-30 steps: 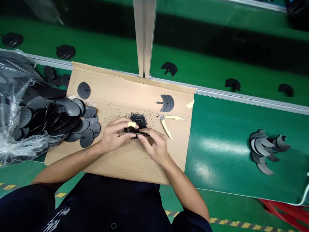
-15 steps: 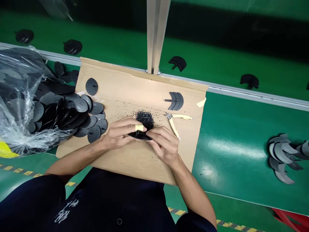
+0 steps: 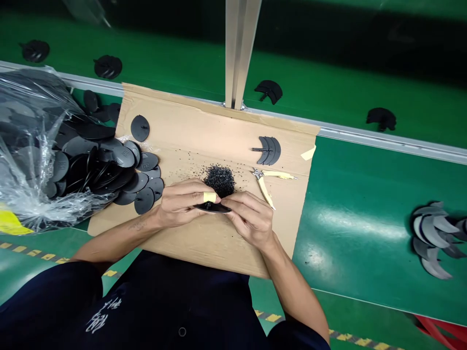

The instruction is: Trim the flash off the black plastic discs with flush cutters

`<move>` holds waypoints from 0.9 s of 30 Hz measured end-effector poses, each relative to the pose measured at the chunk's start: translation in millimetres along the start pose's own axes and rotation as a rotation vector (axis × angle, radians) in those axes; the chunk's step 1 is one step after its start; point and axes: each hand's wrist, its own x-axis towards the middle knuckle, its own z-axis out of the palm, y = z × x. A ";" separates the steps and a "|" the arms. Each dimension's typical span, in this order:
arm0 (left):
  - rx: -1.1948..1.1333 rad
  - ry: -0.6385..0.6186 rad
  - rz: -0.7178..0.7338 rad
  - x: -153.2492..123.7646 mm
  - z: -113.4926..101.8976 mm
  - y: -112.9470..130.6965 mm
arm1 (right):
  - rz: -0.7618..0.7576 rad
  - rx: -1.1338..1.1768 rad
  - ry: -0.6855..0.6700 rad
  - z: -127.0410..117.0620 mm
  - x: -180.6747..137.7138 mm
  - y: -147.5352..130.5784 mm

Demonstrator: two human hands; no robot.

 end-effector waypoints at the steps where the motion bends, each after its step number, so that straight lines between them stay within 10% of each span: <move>1: -0.009 -0.014 -0.002 0.7 -0.4 0.3 | -0.005 0.004 0.005 0.5 -0.6 -0.2; 9: -0.094 -0.049 -0.090 -1.2 1.5 -2.9 | 0.036 -0.008 -0.029 -7.8 4.3 3.6; 19: 0.097 0.011 -0.114 -7.8 1.6 -12.6 | 0.347 -0.711 -0.196 -55.0 -3.1 44.4; 27: 0.083 0.020 -0.138 -6.9 0.9 -11.9 | 0.266 -0.198 -0.077 -35.7 6.7 12.1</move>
